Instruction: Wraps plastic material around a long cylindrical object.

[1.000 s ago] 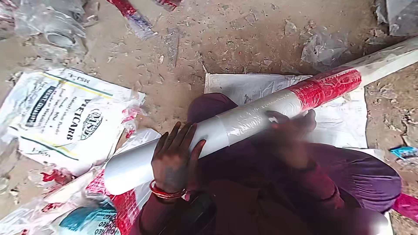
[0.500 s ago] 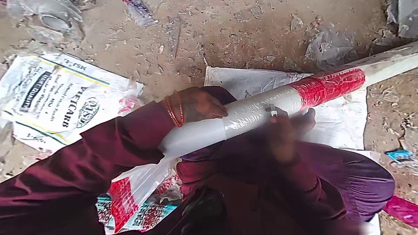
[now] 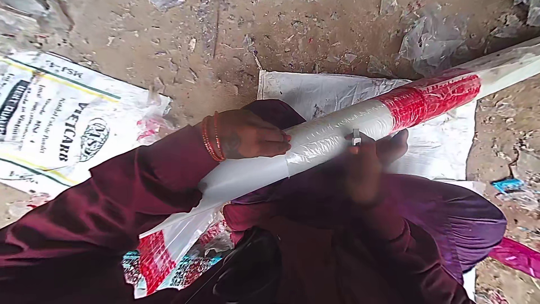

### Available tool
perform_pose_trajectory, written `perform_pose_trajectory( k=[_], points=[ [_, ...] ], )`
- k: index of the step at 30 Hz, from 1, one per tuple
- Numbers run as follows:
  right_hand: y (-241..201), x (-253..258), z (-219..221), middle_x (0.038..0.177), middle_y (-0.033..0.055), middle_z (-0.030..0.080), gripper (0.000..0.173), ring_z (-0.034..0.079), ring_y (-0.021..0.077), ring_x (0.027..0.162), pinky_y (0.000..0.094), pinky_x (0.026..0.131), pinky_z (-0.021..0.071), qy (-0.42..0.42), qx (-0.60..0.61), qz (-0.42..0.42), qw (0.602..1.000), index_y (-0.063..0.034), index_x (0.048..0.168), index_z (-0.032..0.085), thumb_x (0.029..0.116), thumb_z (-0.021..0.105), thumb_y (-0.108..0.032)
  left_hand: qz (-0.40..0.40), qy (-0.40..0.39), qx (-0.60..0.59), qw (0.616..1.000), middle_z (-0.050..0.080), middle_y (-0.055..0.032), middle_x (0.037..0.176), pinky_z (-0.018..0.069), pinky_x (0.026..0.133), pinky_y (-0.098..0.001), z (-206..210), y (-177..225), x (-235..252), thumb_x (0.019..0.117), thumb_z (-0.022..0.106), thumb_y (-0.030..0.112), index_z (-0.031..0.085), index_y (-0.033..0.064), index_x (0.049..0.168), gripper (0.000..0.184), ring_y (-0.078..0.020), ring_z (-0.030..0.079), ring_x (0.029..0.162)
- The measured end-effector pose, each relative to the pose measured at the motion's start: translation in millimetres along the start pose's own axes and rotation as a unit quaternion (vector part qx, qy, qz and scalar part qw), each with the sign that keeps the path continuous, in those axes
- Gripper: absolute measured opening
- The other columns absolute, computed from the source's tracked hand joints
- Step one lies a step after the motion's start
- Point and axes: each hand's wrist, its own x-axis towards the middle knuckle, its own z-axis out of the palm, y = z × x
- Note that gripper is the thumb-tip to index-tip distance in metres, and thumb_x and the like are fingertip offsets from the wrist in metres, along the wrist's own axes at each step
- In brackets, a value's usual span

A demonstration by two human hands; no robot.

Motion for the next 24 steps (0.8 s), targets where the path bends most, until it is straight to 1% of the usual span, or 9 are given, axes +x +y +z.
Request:
perform_pose_trajectory(
  k=[5, 9, 12, 15, 18, 20, 21, 23, 24],
  points=[
    [2, -4, 7, 0.11, 0.0265, 0.064, 0.038, 0.065, 0.0266, 0.105, 0.0358, 0.092, 0.0526, 0.035, 0.004, -0.016, 0.999, 0.0109, 0.122, 0.057, 0.1119, 0.036, -0.019, -0.004, 0.027, 0.039, 0.999, 0.078, -0.0161, 0.099, 0.0609, 0.075, -0.0318, 9, 6, -5, 0.1025, 0.053, 0.008, 0.076, 0.0002, 0.102, 0.025, -0.0264, 0.077, 0.094],
    [3, -5, 8, 0.107, 0.0248, 0.063, 0.035, 0.064, 0.0262, 0.101, 0.0354, 0.09, 0.0525, 0.04, -0.002, -0.018, 0.999, 0.0104, 0.121, 0.056, 0.1112, 0.036, -0.017, -0.014, 0.033, 0.047, 0.998, 0.078, -0.0176, 0.098, 0.0611, 0.074, -0.0328, 12, 9, -6, 0.1023, 0.053, 0.008, 0.076, -0.0009, 0.102, 0.025, -0.0277, 0.077, 0.093],
    [0, -4, 5, 0.105, 0.0265, 0.064, 0.035, 0.065, 0.0306, 0.099, 0.0397, 0.088, 0.0531, 0.031, -0.022, -0.022, 0.999, 0.0116, 0.12, 0.058, 0.1099, 0.037, -0.014, -0.029, 0.048, 0.014, 0.998, 0.078, -0.0173, 0.098, 0.0611, 0.076, -0.033, 14, 8, -7, 0.1011, 0.055, 0.009, 0.077, -0.0007, 0.1, 0.023, -0.0277, 0.077, 0.094],
    [-11, 2, -7, 0.101, 0.025, 0.067, 0.027, 0.068, 0.0319, 0.093, 0.0421, 0.083, 0.0558, 0.005, -0.052, -0.045, 0.998, 0.0094, 0.114, 0.061, 0.1059, 0.047, -0.012, -0.043, 0.052, -0.036, 0.997, 0.078, -0.0171, 0.095, 0.0607, 0.076, -0.0325, 13, 5, -3, 0.0977, 0.056, 0.009, 0.079, -0.0013, 0.097, 0.024, -0.0272, 0.077, 0.09],
    [-29, 2, -15, 0.088, 0.0178, 0.071, 0.023, 0.071, 0.0267, 0.08, 0.0347, 0.073, 0.0582, -0.024, -0.079, -0.119, 0.989, 0.003, 0.105, 0.068, 0.1038, 0.054, -0.015, -0.109, -0.027, -0.086, 0.99, 0.078, -0.0175, 0.1, 0.0593, 0.084, -0.0367, -6, 14, 7, 0.0971, 0.06, 0.006, 0.079, -0.0033, 0.101, 0.022, -0.0294, 0.076, 0.096],
    [-40, 3, -16, 0.084, 0.0119, 0.074, 0.024, 0.071, 0.0248, 0.077, 0.033, 0.069, 0.0563, -0.036, -0.104, -0.17, 0.979, -0.0047, 0.102, 0.075, 0.1031, 0.056, -0.02, -0.069, -0.004, -0.096, 0.993, 0.079, -0.0171, 0.097, 0.0617, 0.075, -0.0395, -1, 3, 5, 0.0946, 0.06, 0.009, 0.08, -0.0017, 0.098, 0.023, -0.0311, 0.078, 0.091],
    [-44, 3, -16, 0.086, 0.01, 0.076, 0.023, 0.072, 0.0241, 0.079, 0.0324, 0.069, 0.0561, -0.037, -0.113, -0.189, 0.975, -0.0083, 0.101, 0.078, 0.1023, 0.058, -0.02, -0.075, -0.015, -0.099, 0.992, 0.079, -0.0174, 0.099, 0.062, 0.076, -0.0414, -2, 3, 6, 0.0952, 0.059, 0.009, 0.08, -0.0013, 0.099, 0.024, -0.0323, 0.078, 0.092],
    [-47, 5, -14, 0.086, 0.0088, 0.076, 0.021, 0.071, 0.0239, 0.08, 0.0333, 0.07, 0.0546, -0.036, -0.123, -0.214, 0.968, -0.0115, 0.1, 0.08, 0.1011, 0.06, -0.019, -0.181, -0.114, -0.105, 0.971, 0.078, -0.0177, 0.104, 0.0595, 0.086, -0.0443, -19, 18, 17, 0.0991, 0.059, 0.007, 0.079, -0.0027, 0.105, 0.023, -0.0332, 0.076, 0.101],
    [-47, 6, -13, 0.087, 0.009, 0.076, 0.019, 0.07, 0.0245, 0.081, 0.0347, 0.07, 0.0537, -0.034, -0.129, -0.222, 0.966, -0.0122, 0.1, 0.08, 0.1005, 0.061, -0.018, -0.274, -0.201, -0.105, 0.934, 0.077, -0.0164, 0.11, 0.0535, 0.096, -0.042, -33, 30, 31, 0.1024, 0.057, 0.006, 0.077, -0.0029, 0.112, 0.024, -0.031, 0.072, 0.108]
  ],
)
